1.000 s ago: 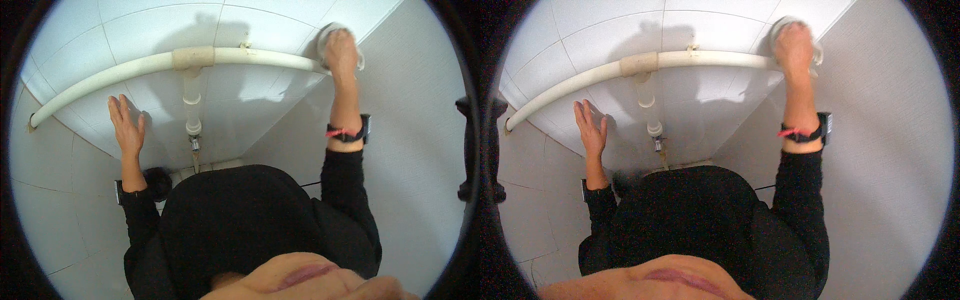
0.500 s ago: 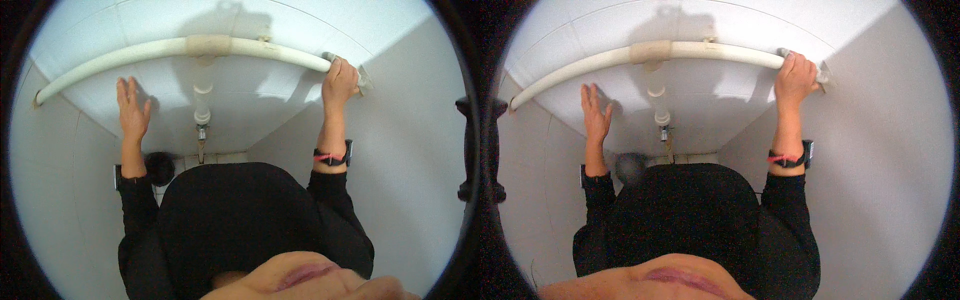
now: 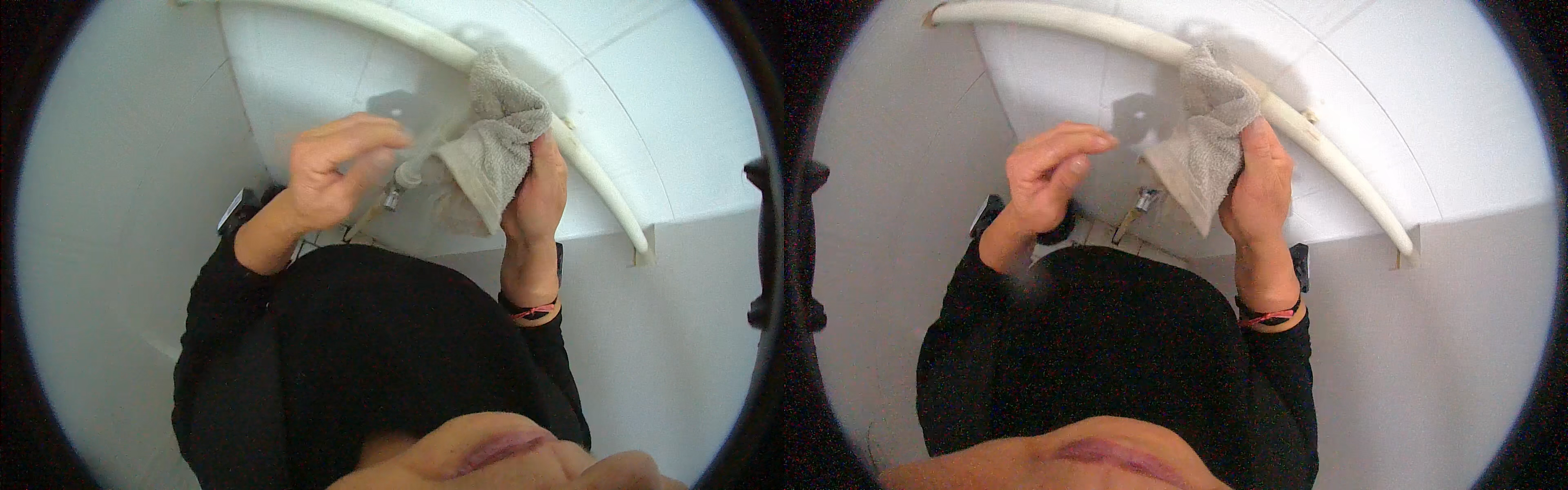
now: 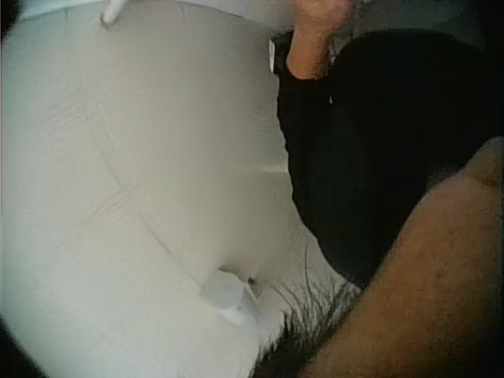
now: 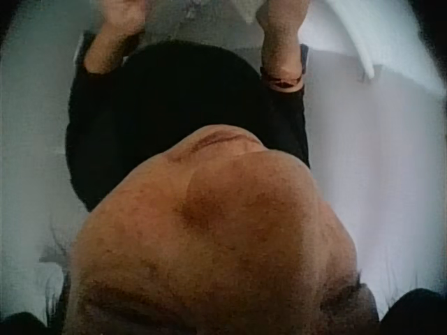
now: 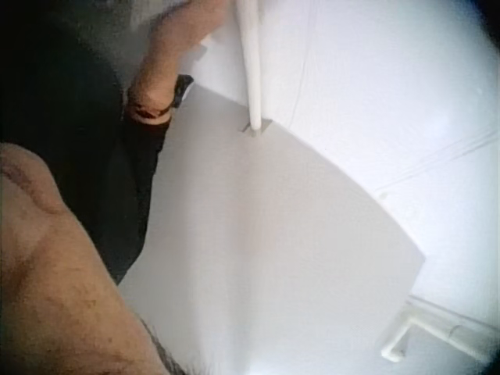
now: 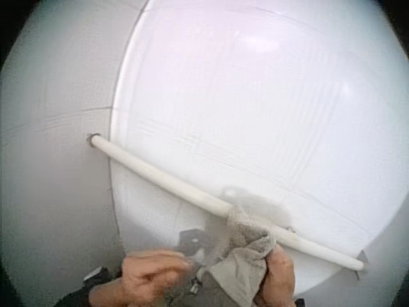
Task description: The person wipes the tiled walls and fixtures in a small bathroom using a cloth, then moves to the sink area and rinses the cloth under running water.
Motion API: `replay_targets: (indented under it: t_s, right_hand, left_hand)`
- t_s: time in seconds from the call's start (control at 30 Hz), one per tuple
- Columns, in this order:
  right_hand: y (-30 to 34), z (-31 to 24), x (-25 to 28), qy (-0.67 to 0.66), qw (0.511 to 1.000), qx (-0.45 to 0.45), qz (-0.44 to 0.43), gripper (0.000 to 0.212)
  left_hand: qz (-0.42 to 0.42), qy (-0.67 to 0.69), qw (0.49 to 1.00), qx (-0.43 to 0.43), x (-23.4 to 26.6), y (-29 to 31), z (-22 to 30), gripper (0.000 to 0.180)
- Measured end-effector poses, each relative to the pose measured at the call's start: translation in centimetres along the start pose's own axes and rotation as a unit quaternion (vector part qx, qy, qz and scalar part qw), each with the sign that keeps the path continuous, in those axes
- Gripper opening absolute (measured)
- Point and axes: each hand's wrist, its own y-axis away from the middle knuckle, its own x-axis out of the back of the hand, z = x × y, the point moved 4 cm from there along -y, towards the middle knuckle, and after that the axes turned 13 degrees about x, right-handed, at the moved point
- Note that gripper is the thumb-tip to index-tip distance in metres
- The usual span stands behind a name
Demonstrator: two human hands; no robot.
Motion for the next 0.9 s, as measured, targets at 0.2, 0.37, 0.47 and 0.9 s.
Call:
replay_targets:
  t_s: [0.2, 0.37, 0.47, 0.9]
  right_hand:
    - [0.2, 4.6, -3.7, 0.073, 0.982, -0.110, -0.136, 0.052]
    - [0.3, 3.0, -2.8, 0.288, 0.911, 0.003, -0.296, 0.040]
    - [-0.8, -1.6, -0.1, 0.471, 0.752, 0.384, -0.255, 0.029]
    - [-4.8, -4.1, 8.0, 0.751, 0.493, 0.435, -0.052, 0.020]
  left_hand:
    - [0.063, -0.016, 0.994, 0.085, -3.6, -0.3, -0.5, 0.041]
    - [0.201, 0.409, 0.819, 0.348, -2.4, 1.3, -6.2, 0.030]
    - [0.294, 0.526, 0.749, 0.276, 2.3, 1.0, -9.1, 0.022]
    - [0.171, -0.325, 0.920, -0.140, -6.6, -4.9, -15.4, 0.026]
